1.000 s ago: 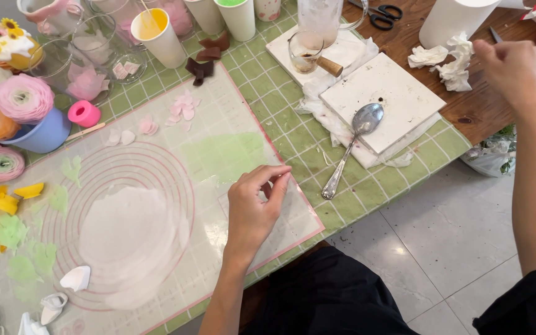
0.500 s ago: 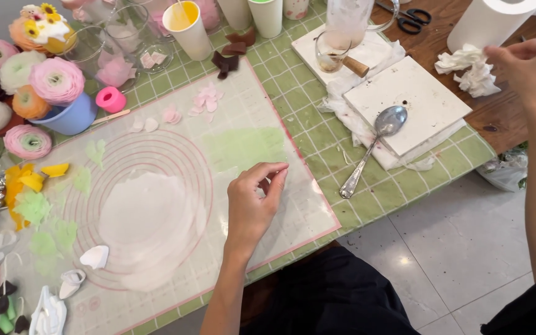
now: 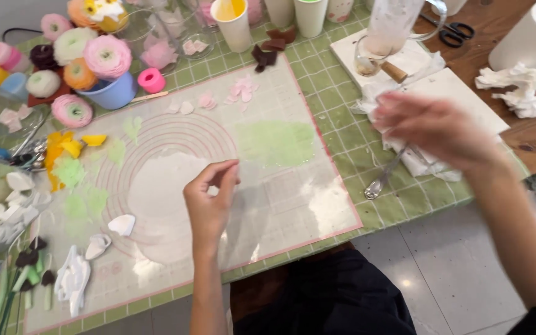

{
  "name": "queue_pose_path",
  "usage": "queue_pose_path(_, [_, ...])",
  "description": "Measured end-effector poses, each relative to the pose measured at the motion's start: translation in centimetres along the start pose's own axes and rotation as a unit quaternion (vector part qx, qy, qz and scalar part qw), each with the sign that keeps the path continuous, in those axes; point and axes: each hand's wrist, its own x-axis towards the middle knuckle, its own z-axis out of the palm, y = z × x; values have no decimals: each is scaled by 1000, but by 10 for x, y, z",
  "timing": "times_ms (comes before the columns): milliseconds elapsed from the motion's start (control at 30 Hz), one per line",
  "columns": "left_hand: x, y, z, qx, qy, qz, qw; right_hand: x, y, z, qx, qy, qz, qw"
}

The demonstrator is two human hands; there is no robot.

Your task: Shaping and assembling wax components for decorative candles on a silicone mat.

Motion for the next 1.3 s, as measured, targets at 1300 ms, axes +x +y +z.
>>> queue_pose_path(1300, [-88, -67, -217, 392, 318, 28, 863, 20, 163, 200, -136, -320, -43, 937])
